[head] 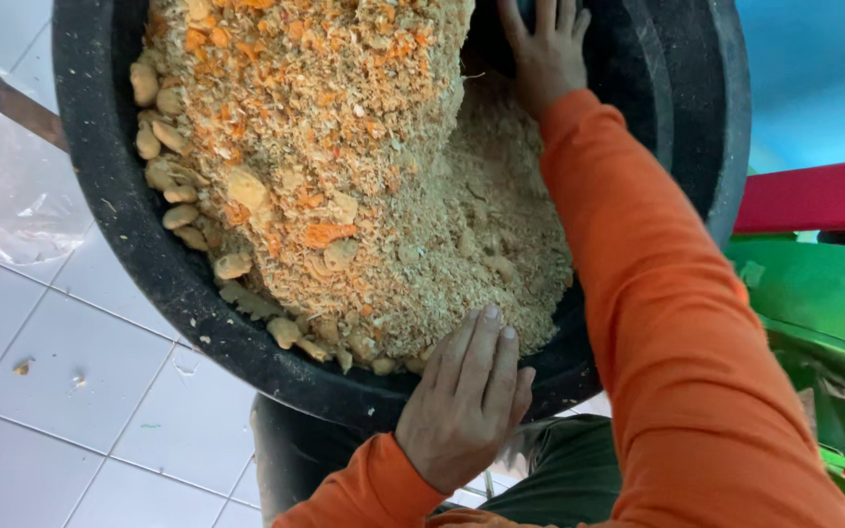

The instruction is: The person sits on the floor and feeds peanuts with chaff from a green tray into a small green shelling machine, using a wooden scoop to push the nuts toward the intake. They also scoop peanuts from a large black basin with a small cup into the tray and continue feeding the machine.

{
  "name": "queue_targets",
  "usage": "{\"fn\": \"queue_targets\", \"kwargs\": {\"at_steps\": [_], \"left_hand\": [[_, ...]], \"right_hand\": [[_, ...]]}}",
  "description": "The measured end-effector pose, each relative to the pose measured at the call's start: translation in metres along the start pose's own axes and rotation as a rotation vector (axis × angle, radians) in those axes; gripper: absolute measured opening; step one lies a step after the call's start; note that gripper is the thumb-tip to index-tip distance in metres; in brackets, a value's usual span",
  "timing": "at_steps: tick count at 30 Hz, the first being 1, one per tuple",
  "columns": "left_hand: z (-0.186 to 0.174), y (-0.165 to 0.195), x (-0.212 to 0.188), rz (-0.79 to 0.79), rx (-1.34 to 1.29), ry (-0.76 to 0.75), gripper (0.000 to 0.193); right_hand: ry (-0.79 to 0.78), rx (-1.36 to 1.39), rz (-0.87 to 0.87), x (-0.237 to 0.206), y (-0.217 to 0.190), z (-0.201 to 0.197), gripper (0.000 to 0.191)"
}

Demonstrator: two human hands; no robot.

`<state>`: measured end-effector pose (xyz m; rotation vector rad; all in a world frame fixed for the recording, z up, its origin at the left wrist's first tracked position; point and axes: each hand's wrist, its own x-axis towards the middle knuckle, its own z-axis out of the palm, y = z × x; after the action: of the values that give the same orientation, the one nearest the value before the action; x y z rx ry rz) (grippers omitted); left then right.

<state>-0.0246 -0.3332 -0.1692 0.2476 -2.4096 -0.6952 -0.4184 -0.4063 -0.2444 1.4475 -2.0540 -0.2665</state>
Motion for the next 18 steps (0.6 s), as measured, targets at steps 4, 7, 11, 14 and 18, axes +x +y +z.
{"fn": "queue_targets", "kwargs": {"at_steps": [4,7,11,14,18], "left_hand": [[-0.002,0.009,-0.003,0.001,-0.01,0.005,0.042],[-0.008,0.02,-0.01,0.004,0.017,0.024,0.041],[-0.015,0.031,-0.018,0.016,0.047,0.084,0.039],[-0.018,0.04,-0.024,0.03,0.041,0.118,0.038],[-0.02,0.043,-0.033,0.044,0.07,0.121,0.035]], "right_hand": [[-0.241,0.442,0.207,-0.015,-0.012,-0.007,0.128],[-0.369,0.441,0.09,-0.028,-0.015,-0.027,0.122],[-0.481,0.562,-0.04,-0.052,-0.023,-0.067,0.112],[-0.633,0.583,-0.046,-0.07,-0.015,-0.112,0.114],[-0.753,0.681,-0.028,-0.085,0.015,-0.163,0.1]]}}
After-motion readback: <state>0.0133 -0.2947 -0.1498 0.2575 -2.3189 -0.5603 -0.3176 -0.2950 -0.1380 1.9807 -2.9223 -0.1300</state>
